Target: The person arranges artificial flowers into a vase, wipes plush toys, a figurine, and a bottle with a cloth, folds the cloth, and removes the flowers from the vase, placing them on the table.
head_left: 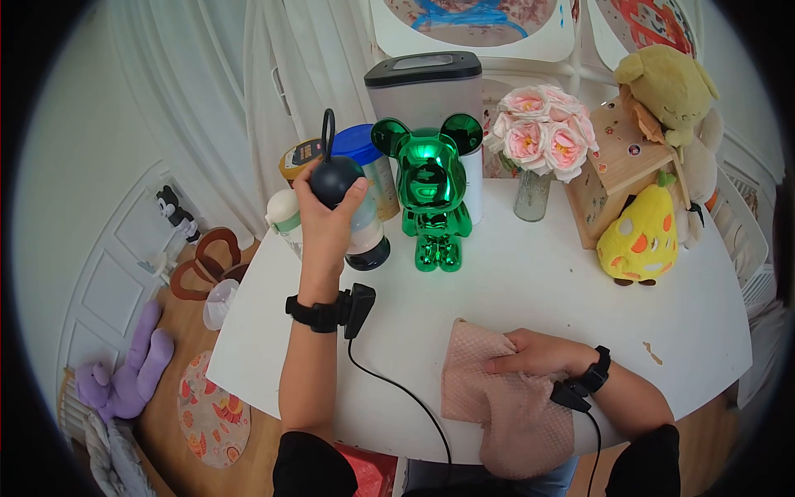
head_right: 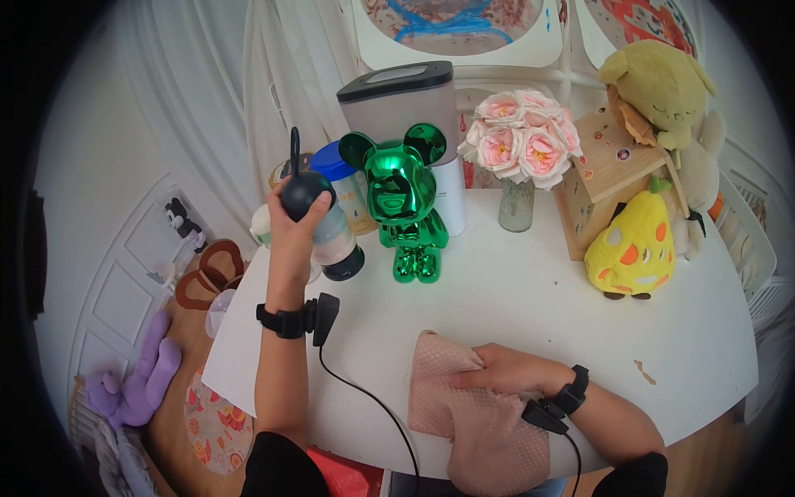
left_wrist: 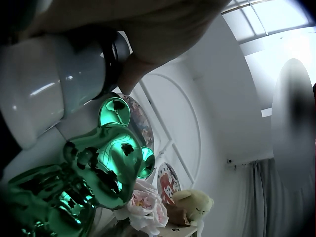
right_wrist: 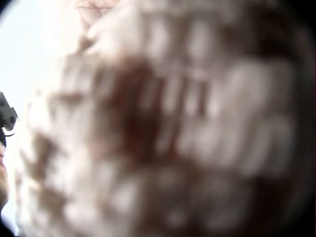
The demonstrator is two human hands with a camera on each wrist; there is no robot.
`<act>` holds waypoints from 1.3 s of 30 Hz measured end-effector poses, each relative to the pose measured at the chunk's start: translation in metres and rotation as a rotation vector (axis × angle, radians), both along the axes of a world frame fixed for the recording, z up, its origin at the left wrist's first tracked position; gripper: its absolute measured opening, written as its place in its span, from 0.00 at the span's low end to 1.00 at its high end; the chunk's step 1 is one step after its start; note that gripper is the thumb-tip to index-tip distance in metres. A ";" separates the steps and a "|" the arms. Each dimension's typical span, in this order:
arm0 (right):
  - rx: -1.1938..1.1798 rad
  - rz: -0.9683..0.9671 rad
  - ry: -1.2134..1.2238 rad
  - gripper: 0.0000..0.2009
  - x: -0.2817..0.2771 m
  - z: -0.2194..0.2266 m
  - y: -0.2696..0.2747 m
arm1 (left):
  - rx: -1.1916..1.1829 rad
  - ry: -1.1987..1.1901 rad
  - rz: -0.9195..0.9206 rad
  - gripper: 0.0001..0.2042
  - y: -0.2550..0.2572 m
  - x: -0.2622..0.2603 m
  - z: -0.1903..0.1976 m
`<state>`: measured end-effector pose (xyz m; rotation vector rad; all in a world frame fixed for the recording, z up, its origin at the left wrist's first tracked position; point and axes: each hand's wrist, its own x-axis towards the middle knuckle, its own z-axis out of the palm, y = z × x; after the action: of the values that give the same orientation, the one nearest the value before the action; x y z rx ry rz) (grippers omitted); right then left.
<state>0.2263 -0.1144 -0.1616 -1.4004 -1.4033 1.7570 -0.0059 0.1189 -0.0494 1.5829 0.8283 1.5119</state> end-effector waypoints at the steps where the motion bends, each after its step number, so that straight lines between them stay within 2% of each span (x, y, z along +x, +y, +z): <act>1: 0.049 -0.008 0.043 0.19 0.000 -0.002 0.000 | -0.010 0.015 0.011 0.40 0.006 0.001 -0.005; 7: -0.043 0.030 0.056 0.20 0.003 0.003 0.001 | -0.026 0.090 0.060 0.41 0.029 0.002 -0.034; 12: -0.015 0.037 0.065 0.20 0.003 0.002 0.002 | -0.038 0.218 0.142 0.43 0.041 0.006 -0.052; 18: 0.001 0.059 0.078 0.21 0.005 0.004 0.003 | -0.196 0.161 0.023 0.38 0.044 0.001 -0.049; 21: 0.018 0.072 0.087 0.21 0.005 -0.001 0.003 | -0.331 0.058 -0.200 0.35 0.047 -0.012 -0.040; 25: 0.018 0.078 0.110 0.21 0.006 -0.002 0.004 | -0.337 0.134 -0.197 0.37 0.040 -0.013 -0.030; 27: 0.006 0.073 0.114 0.21 0.006 -0.002 0.004 | -0.286 0.243 -0.037 0.38 0.032 -0.006 -0.029; 28: -0.007 0.069 0.118 0.21 0.006 -0.002 0.003 | -0.287 0.242 -0.037 0.38 0.037 -0.003 -0.037; 30: -0.006 0.064 0.113 0.21 0.005 -0.002 0.003 | 0.001 0.287 0.258 0.37 0.047 0.004 -0.050; 31: -0.002 0.059 0.112 0.21 0.006 -0.002 0.003 | 0.000 0.287 0.258 0.37 0.052 0.001 -0.053; 33: 0.016 0.065 0.097 0.21 0.006 -0.003 0.004 | 0.019 0.110 0.134 0.35 0.046 0.001 -0.043; 34: 0.032 0.074 0.082 0.21 0.007 -0.004 0.004 | 0.019 0.112 0.134 0.35 0.047 -0.003 -0.041; 36: 0.029 0.082 0.081 0.21 0.008 -0.004 0.005 | -0.054 0.193 -0.066 0.35 0.050 -0.013 -0.037; 39: 0.011 0.082 0.086 0.21 0.007 -0.003 0.005 | -0.071 0.276 -0.084 0.35 0.055 -0.018 -0.037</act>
<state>0.2336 -0.1093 -0.1650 -1.2631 -1.4404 1.8355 -0.0240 0.1740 -0.0862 1.7753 0.9438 1.2080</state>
